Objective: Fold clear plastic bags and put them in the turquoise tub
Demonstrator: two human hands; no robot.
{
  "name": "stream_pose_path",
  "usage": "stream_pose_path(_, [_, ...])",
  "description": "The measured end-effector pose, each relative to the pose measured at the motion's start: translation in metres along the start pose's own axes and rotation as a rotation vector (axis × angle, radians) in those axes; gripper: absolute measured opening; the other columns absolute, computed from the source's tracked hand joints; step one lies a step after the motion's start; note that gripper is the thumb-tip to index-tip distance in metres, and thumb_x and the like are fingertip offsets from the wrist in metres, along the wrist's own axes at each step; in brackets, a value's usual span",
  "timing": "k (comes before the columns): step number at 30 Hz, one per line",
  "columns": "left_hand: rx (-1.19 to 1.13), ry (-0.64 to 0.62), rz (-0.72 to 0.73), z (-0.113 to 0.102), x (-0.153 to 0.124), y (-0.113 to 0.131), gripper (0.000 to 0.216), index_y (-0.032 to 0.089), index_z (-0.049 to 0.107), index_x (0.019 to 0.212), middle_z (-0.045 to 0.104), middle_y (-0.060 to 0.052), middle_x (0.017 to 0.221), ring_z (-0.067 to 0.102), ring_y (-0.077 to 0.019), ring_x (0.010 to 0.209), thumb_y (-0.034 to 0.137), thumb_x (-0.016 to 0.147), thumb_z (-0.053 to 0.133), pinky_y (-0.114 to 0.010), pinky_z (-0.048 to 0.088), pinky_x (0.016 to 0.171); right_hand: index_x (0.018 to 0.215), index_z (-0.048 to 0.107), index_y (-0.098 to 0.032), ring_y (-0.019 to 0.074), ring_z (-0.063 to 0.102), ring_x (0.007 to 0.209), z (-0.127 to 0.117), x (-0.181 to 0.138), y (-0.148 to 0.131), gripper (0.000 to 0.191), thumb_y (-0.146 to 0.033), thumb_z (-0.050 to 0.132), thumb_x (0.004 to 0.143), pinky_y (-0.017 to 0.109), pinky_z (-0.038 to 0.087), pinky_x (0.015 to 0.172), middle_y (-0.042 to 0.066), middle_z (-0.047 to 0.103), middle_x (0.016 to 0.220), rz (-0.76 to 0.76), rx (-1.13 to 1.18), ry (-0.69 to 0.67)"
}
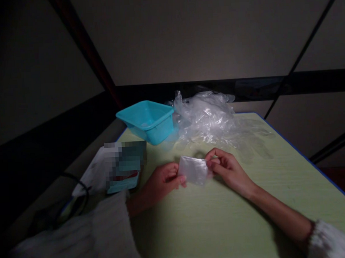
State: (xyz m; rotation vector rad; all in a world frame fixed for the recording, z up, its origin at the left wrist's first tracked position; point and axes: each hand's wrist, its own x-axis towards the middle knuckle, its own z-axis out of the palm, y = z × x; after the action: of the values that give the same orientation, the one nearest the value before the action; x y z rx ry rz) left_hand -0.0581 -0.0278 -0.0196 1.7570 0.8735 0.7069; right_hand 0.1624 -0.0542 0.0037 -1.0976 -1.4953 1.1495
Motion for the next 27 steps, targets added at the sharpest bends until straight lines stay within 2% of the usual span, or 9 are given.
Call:
stream_pose_path(4, [-0.180,-0.040,-0.098,0.001,0.001,0.000,0.018,0.013,0.057,0.073,0.068,-0.005,0.067,0.063,-0.0114,0.056,0.029,0.080,0.056,-0.019,0.045,0.049,0.077,0.056,-0.019,0.0098,0.048,0.048,0.003,0.002,0.010,0.024,-0.041,0.066,0.075,0.021,0.038,0.045,-0.004,0.055,0.057,0.101,0.148,0.029])
stream_pose_path(9, [-0.290,-0.096,-0.109,-0.001,0.001,0.005,0.023,0.011,0.060,0.074,0.070,-0.007,0.068,0.065,-0.0125,0.055,0.033,0.080,0.058,-0.019,0.047,0.049,0.072,0.059,-0.018,0.0096,0.048,0.050,0.006,0.005,0.007,0.024,-0.038,0.072,0.067,0.021,0.040,0.045,-0.004,0.054,0.058,0.192,0.277,0.125])
stream_pose_path(13, [-0.290,-0.056,-0.125,-0.001,0.001,0.007,0.022,0.010,0.061,0.075,0.070,-0.007,0.067,0.066,-0.0130,0.055,0.032,0.080,0.058,-0.019,0.047,0.049,0.074,0.061,-0.017,0.0106,0.054,0.054,0.009,0.005,0.004,0.028,-0.038,0.077,0.063,0.022,0.045,0.048,-0.002,0.059,0.062,0.242,0.345,0.068])
stream_pose_path(19, [-0.298,-0.067,-0.123,-0.002,0.002,0.007,0.025,0.010,0.062,0.076,0.070,-0.007,0.067,0.066,-0.0130,0.055,0.035,0.079,0.059,-0.020,0.047,0.049,0.082,0.066,-0.016,0.0110,0.059,0.057,0.011,0.003,0.010,0.030,-0.034,0.079,0.062,0.022,0.048,0.052,0.000,0.066,0.068,0.241,0.318,-0.039])
stream_pose_path(25, [-0.320,-0.079,-0.163,-0.001,0.001,0.006,0.026,0.011,0.061,0.076,0.070,-0.007,0.067,0.066,-0.0132,0.055,0.037,0.079,0.060,-0.021,0.048,0.050,0.076,0.066,-0.015,0.0094,0.056,0.052,0.014,0.002,0.006,0.027,-0.032,0.079,0.060,0.022,0.047,0.050,-0.001,0.065,0.064,0.232,0.291,-0.003])
stream_pose_path(27, [-0.318,-0.041,-0.191,-0.001,0.001,0.007,0.029,0.012,0.059,0.076,0.070,-0.007,0.067,0.066,-0.0137,0.056,0.040,0.081,0.057,-0.021,0.048,0.050,0.072,0.065,-0.015,0.0089,0.055,0.050,0.015,0.002,0.003,0.026,-0.030,0.080,0.057,0.021,0.044,0.047,-0.001,0.064,0.061,0.243,0.295,0.035])
